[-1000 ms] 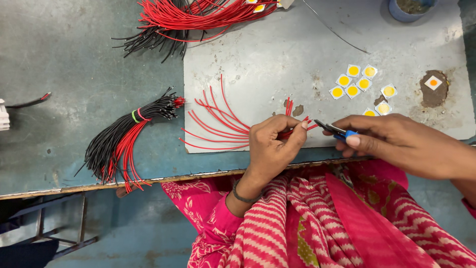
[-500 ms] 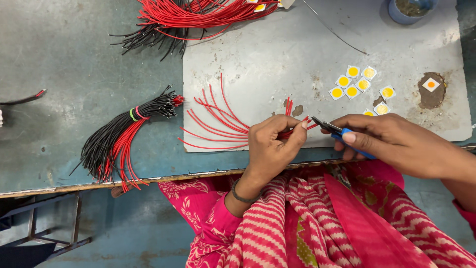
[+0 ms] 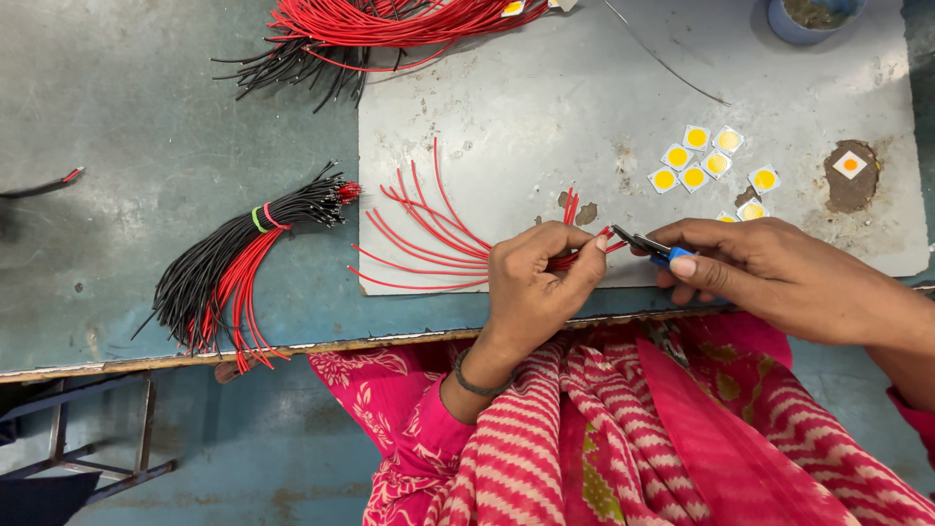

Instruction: The person separates red wires from a bundle and trims the wire ends with pliers, then dips the wire ends into a small container of paste. The person then solders the red wires onto yellow LED chips laid out on the workbench, working on one LED chip at a time.

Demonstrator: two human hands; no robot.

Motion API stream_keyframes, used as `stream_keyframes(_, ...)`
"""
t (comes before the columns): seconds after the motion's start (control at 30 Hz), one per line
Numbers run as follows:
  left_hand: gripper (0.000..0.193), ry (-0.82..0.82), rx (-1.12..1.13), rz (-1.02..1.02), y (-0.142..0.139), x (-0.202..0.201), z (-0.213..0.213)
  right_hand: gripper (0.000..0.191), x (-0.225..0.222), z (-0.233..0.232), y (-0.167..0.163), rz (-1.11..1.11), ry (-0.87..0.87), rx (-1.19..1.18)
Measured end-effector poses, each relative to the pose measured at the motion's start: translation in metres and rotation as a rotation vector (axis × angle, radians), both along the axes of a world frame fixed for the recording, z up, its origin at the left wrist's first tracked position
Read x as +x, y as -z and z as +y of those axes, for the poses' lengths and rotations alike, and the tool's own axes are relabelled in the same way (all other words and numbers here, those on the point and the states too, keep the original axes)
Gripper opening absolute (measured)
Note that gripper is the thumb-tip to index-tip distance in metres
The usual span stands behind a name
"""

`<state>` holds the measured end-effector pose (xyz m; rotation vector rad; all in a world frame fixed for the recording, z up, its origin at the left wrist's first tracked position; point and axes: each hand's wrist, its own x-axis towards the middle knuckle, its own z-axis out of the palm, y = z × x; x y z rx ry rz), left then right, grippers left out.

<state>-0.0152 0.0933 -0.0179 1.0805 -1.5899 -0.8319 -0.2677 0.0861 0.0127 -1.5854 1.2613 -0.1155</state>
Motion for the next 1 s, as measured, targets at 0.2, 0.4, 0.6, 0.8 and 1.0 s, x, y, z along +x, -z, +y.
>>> stream_keyframes(0.2, 0.011, -0.005, 0.003, -0.006, 0.000, 0.000, 0.000, 0.048, -0.001, 0.001, 0.001, 0.016, -0.028, -0.050)
stream_keyframes(0.4, 0.011, 0.002, 0.003, 0.007, 0.000, 0.000, 0.000, 0.048, 0.002, 0.000, -0.002, 0.055, -0.026, -0.046)
stream_keyframes(0.6, 0.011, 0.007, -0.005, -0.002, 0.000, -0.001, -0.001, 0.049, 0.004, 0.000, -0.005, 0.096, -0.006, -0.044)
stream_keyframes(0.8, 0.011, 0.007, 0.004, 0.003, 0.000, -0.001, -0.001, 0.048, 0.005, 0.000, -0.005, 0.113, -0.001, -0.048)
stream_keyframes(1.0, 0.011, 0.006, 0.012, 0.016, 0.002, -0.001, 0.001, 0.046, 0.010, 0.004, -0.006, 0.094, 0.028, -0.065)
